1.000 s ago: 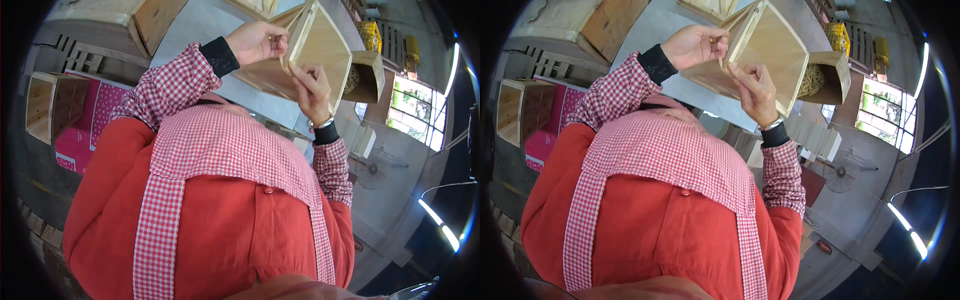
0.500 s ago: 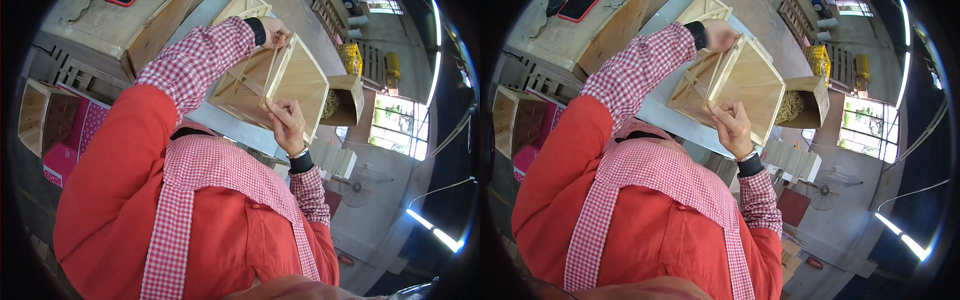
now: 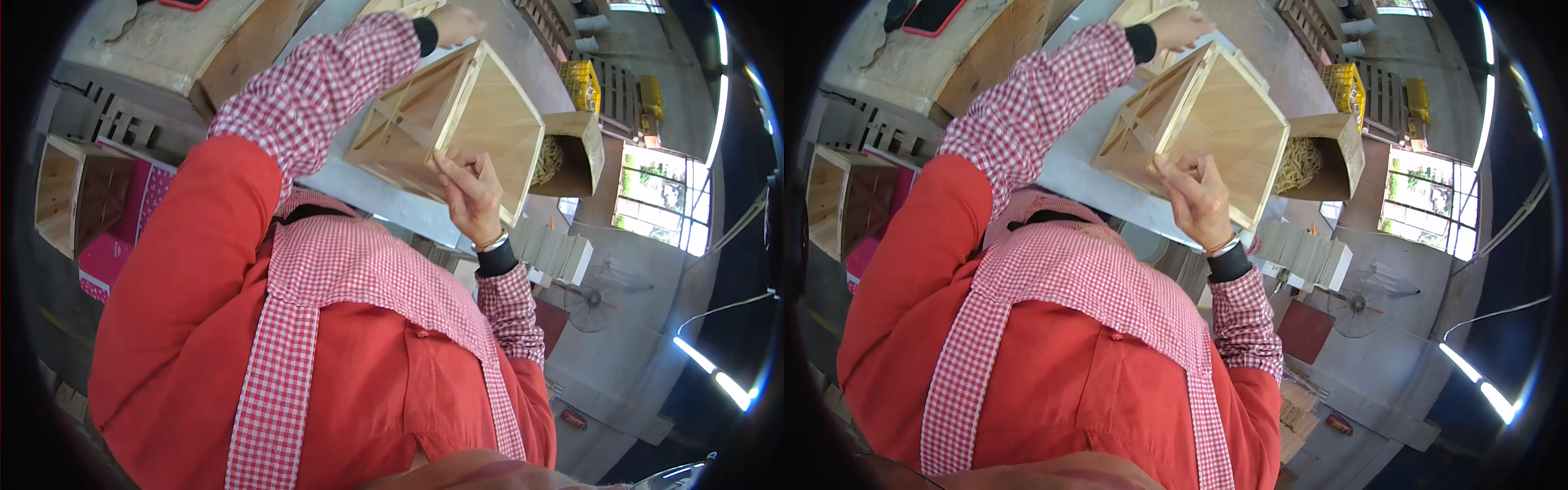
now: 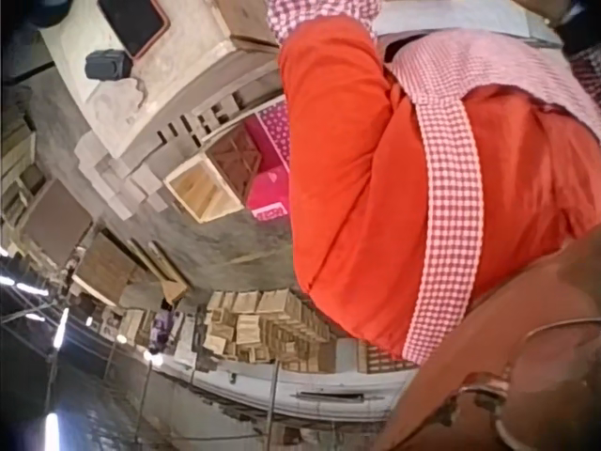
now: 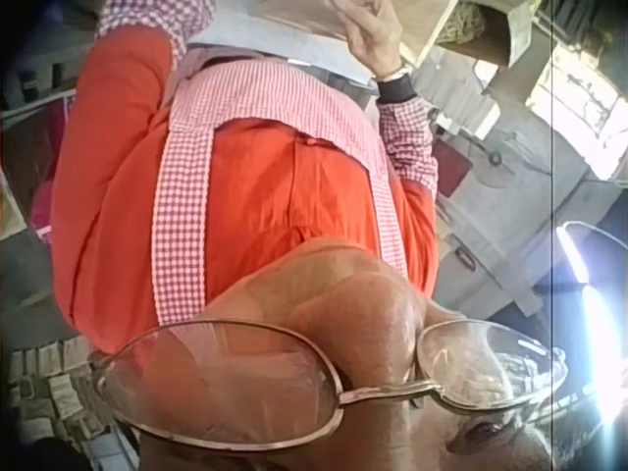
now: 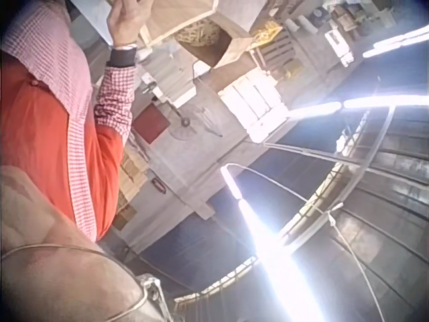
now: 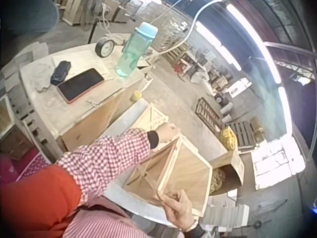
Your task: The person is applying wood glue to wooden panels and assembling them into small boxes.
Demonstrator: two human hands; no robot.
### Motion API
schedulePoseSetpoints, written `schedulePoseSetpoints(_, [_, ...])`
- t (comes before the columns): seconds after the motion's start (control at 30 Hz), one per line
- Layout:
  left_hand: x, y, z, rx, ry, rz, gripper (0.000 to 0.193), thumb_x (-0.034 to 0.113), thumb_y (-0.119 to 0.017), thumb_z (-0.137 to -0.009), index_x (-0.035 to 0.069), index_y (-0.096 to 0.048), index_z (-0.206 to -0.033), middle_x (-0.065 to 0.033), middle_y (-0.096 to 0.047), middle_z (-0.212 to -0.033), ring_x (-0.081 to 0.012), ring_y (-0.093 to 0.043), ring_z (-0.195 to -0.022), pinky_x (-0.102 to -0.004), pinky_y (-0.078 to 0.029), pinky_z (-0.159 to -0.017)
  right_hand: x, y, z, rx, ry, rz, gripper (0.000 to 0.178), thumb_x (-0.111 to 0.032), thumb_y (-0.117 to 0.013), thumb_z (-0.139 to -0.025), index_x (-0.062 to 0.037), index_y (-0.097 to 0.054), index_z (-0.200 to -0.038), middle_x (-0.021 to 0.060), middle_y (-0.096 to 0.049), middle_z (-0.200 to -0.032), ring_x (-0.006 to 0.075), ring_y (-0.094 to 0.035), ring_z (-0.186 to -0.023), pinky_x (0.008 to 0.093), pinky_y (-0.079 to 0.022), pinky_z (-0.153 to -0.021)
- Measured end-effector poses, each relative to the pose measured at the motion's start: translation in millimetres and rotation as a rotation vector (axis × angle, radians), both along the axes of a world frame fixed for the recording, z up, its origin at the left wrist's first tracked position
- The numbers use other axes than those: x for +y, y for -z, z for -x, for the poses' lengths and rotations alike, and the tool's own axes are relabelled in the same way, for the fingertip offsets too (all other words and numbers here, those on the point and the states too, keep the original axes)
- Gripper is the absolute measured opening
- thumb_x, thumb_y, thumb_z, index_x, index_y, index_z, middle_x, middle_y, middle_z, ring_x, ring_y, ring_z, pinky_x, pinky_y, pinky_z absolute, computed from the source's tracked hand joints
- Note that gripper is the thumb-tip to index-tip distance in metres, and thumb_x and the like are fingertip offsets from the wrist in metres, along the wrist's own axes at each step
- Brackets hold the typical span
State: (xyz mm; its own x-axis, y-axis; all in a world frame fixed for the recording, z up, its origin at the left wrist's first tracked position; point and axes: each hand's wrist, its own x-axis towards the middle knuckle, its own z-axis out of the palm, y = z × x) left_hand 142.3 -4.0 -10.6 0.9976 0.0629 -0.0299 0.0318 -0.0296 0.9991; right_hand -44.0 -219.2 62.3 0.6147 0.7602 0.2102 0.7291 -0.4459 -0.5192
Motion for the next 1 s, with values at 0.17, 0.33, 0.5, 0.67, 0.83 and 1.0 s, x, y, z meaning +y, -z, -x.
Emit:
schedulePoseSetpoints(0.17, [-15.5,24.0,-53.9,-0.533,0.071,-1.269,0.031,0.028,-0.053,-0.089,0.006,-0.072,-0.08,-0.0163,-0.069,-0.084,-0.0275,-0.068,-0.086,-0.0373,-0.053,-0.071,1.5,1.7,3.8,-0.104,-0.066,0.024,0.039,0.01,-0.064,-0.077,-0.0067,-0.068,-0.113,0.0083,-0.05,-0.088,0.0151,-0.054,-0.068,0.0245,-0.045,-0.06])
schedulePoseSetpoints(0.33, [-16.7,22.3,-52.7,-0.218,-0.043,-0.723,0.028,0.027,-0.053,-0.084,0.01,-0.074,-0.089,-0.015,-0.07,-0.091,-0.0305,-0.067,-0.09,-0.0405,-0.052,-0.077,2.1,0.9,2.1,-0.066,-0.052,0.04,0.038,0.009,-0.062,-0.079,-0.0053,-0.067,-0.114,0.0092,-0.051,-0.091,0.0159,-0.054,-0.075,0.0241,-0.045,-0.065])
schedulePoseSetpoints(0.5, [-36.0,-38.7,-40.6,0.336,0.196,-1.205,0.031,0.029,-0.051,-0.085,0.008,-0.074,-0.087,-0.0162,-0.07,-0.091,-0.0305,-0.067,-0.091,-0.0386,-0.051,-0.08,0.8,-0.8,3.5,-0.076,-0.07,0.074,0.038,0.01,-0.061,-0.08,-0.0055,-0.067,-0.115,0.0092,-0.05,-0.09,0.0169,-0.054,-0.075,0.0248,-0.045,-0.066])
schedulePoseSetpoints(0.67, [-15.9,12.5,-26.2,-0.25,-0.102,-0.724,0.034,0.028,-0.049,-0.087,0.005,-0.073,-0.087,-0.0175,-0.069,-0.092,-0.0329,-0.066,-0.087,-0.0392,-0.051,-0.079,4.0,2.7,-0.7,-0.098,-0.081,0.055,0.038,0.009,-0.061,-0.081,-0.0057,-0.067,-0.115,0.0094,-0.051,-0.089,0.0178,-0.053,-0.076,0.0252,-0.045,-0.066])
schedulePoseSetpoints(0.83, [-31.5,43.7,25.9,-0.28,-0.141,0.033,0.04,0.035,-0.051,-0.089,0.0,-0.071,-0.09,-0.0184,-0.069,-0.09,-0.035,-0.066,-0.083,-0.0406,-0.05,-0.078,3.0,4.6,-5.8,-0.221,-0.111,0.009,0.038,0.007,-0.064,-0.081,-0.0091,-0.068,-0.115,0.0085,-0.049,-0.088,0.0146,-0.05,-0.066,0.0236,-0.044,-0.059])
schedulePoseSetpoints(1.0, [9.0,60.0,142.9,-0.248,0.092,0.203,0.044,0.038,-0.06,-0.089,-0.002,-0.063,-0.107,-0.0139,-0.065,-0.096,-0.0257,-0.062,-0.092,-0.0358,-0.048,-0.079,2.3,10.3,-3.6,-0.281,-0.151,-0.059,0.038,0.006,-0.065,-0.08,-0.0099,-0.068,-0.115,0.0076,-0.049,-0.085,0.0156,-0.05,-0.066,0.0247,-0.044,-0.058])
